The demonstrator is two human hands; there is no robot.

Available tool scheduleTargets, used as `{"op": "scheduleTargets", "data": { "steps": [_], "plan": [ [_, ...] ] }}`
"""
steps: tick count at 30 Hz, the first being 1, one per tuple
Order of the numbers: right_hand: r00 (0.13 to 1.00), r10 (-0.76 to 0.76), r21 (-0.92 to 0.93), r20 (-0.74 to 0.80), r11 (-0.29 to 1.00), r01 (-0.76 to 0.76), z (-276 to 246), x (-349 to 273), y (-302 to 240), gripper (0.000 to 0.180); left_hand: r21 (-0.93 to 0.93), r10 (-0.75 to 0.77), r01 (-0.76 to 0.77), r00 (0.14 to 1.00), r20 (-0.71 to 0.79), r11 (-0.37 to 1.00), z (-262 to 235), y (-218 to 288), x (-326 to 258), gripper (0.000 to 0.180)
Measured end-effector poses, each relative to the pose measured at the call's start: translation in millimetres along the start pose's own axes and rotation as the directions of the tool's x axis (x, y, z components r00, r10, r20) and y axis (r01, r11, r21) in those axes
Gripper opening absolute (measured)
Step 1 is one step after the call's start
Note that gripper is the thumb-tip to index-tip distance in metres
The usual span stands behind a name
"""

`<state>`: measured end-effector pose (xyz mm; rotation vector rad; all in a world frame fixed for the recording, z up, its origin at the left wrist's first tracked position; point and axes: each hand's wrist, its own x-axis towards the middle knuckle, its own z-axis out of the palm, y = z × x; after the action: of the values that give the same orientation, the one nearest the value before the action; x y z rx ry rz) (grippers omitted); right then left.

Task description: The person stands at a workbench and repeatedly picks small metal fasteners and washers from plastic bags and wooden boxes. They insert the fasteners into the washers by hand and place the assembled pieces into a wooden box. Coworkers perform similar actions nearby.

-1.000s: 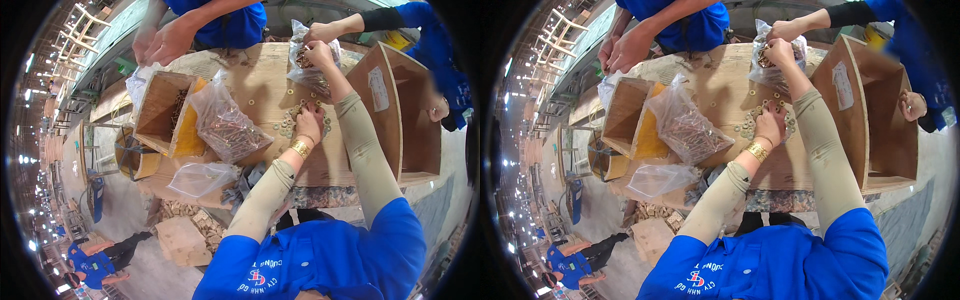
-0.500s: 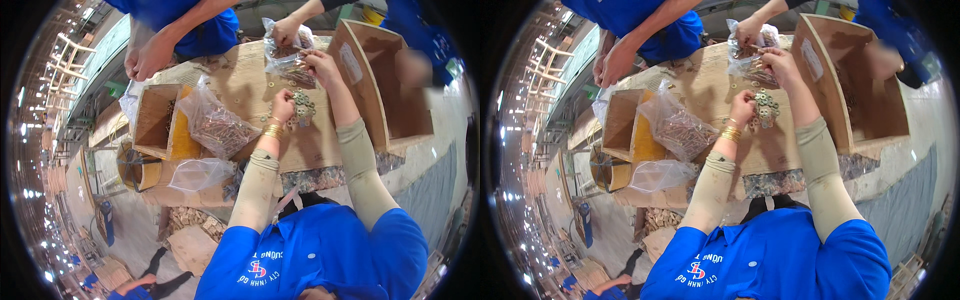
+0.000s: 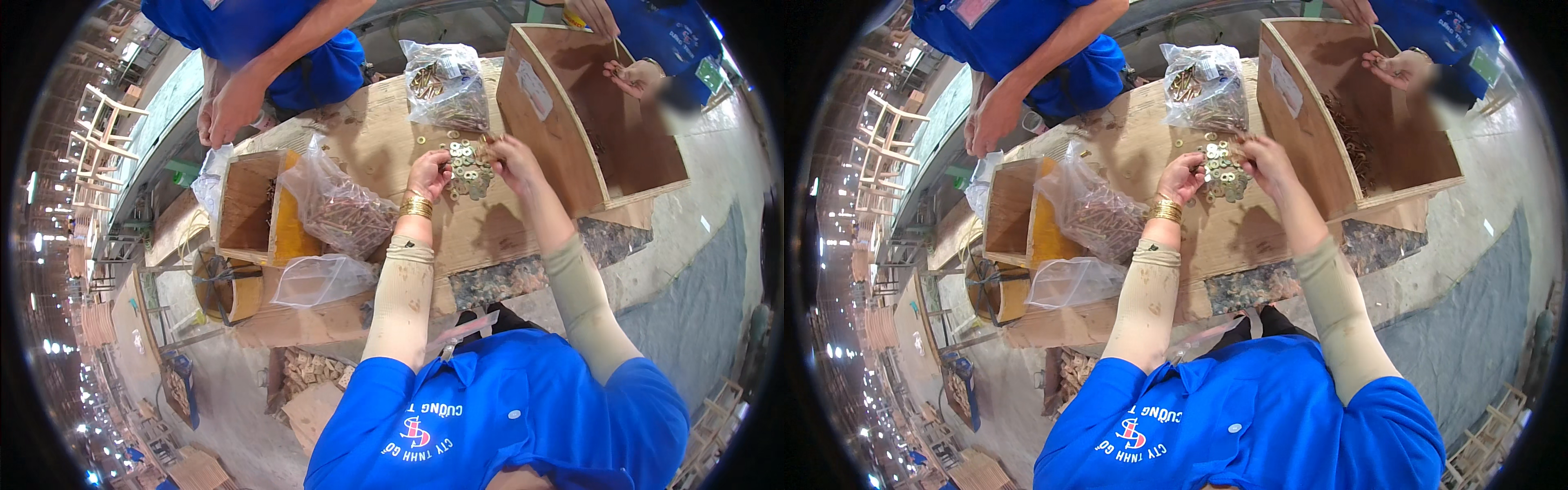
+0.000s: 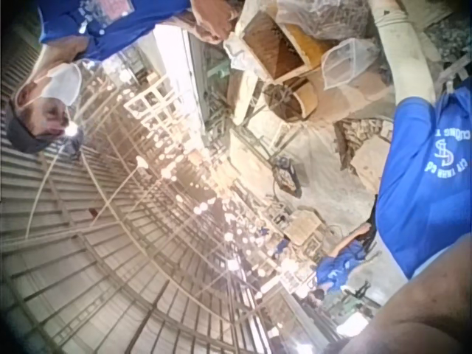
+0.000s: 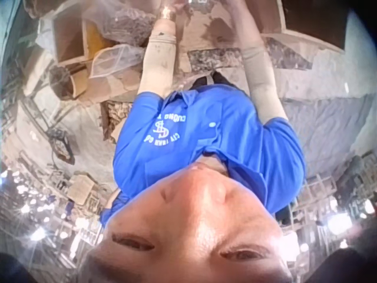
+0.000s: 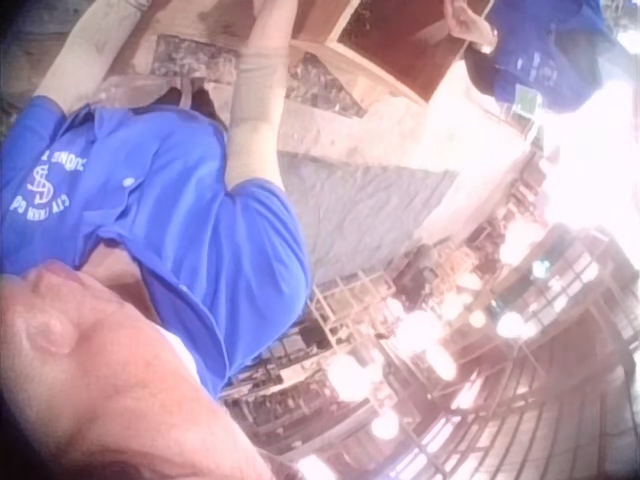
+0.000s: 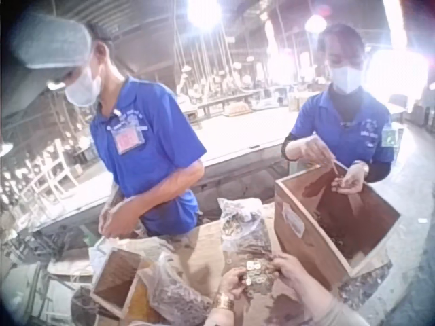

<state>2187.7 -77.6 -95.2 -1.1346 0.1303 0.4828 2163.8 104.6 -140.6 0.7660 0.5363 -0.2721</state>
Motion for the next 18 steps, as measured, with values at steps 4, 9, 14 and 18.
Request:
{"op": "scheduleTargets", "data": {
  "steps": [4, 9, 14, 18],
  "plan": [
    [0.995, -0.099, -0.039, -0.033, 0.994, 0.097, 53, 62, -34, 0.013, -0.059, 0.037, -0.035, 0.998, 0.047, 0.998, -15, -2, -6, 0.007],
    [0.972, -0.19, -0.35, -0.135, 0.927, 0.133, 69, 167, -40, 0.015, -0.058, 0.03, -0.026, 0.997, 0.075, 0.998, -7, -8, -12, 0.009],
    [0.945, -0.326, -0.979, 0.001, 0.193, 0.067, 80, 186, -28, 0.028, -0.049, 0.045, -0.043, 0.998, 0.044, 0.998, -18, -6, -23, 0.017],
    [0.738, -0.631, -0.962, 0.239, -0.052, 0.267, 50, 189, -38, 0.032, -0.06, 0.049, -0.041, 0.991, 0.127, 0.997, -7, 2, -28, 0.021]
  ]
}}
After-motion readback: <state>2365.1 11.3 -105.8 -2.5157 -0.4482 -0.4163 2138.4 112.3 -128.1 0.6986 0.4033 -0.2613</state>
